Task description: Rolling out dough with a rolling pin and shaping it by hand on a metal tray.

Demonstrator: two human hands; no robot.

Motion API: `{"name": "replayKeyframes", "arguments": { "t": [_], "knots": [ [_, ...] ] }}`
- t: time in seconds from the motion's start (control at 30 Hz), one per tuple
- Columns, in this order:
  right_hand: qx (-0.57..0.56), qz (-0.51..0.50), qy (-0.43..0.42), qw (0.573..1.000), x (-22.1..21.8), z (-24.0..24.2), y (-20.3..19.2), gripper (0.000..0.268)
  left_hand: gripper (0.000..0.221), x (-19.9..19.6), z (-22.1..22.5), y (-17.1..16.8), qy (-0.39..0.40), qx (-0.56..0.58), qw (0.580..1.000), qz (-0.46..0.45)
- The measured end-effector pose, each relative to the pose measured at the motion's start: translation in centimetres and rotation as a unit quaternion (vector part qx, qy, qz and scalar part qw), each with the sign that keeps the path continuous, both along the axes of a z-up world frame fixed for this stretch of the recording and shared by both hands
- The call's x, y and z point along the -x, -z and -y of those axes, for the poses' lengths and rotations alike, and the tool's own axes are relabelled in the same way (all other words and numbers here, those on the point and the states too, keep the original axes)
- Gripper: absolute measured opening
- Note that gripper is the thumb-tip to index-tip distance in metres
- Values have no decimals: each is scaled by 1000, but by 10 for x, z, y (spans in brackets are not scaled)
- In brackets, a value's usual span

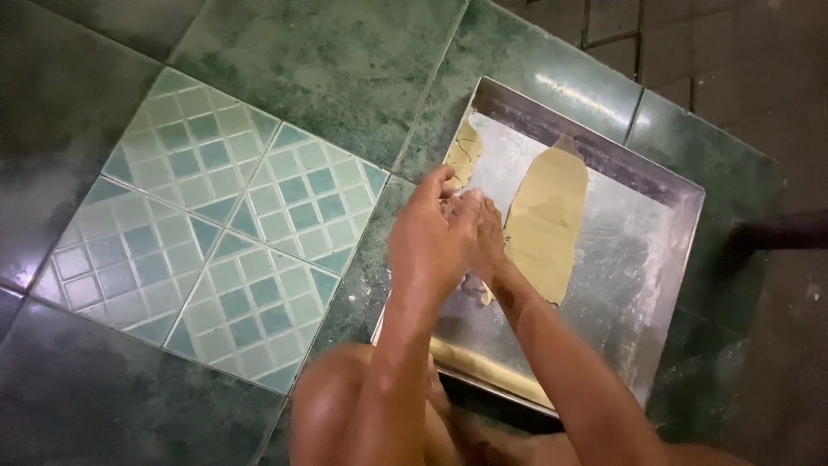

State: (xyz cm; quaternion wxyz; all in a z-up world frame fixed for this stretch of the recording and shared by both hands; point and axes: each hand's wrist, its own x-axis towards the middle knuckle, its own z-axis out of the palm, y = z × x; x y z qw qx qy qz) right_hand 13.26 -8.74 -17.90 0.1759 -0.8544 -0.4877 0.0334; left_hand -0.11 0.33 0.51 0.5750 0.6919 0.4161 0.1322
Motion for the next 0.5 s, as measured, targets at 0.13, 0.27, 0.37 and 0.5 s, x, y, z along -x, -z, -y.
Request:
{"name": "replayKeyframes", "arguments": {
  "t": [0.13, 0.27, 0.37, 0.5],
  "knots": [
    [-28, -48, 30, 998, 31, -16, -66, 31, 57, 2, 0, -3, -5, 3, 1000, 13],
    [-28, -34, 13, 999, 14, -14, -36, 28, 57, 2, 0, -5, -4, 2, 1000, 11],
    [-13, -18, 24, 999, 7, -15, -12, 32, 56, 0, 1, -5, -3, -5, 1000, 21],
    [-34, -69, 72, 994, 15, -20, -32, 28, 57, 0, 1, -7, 0, -7, 1000, 13]
  ]
}}
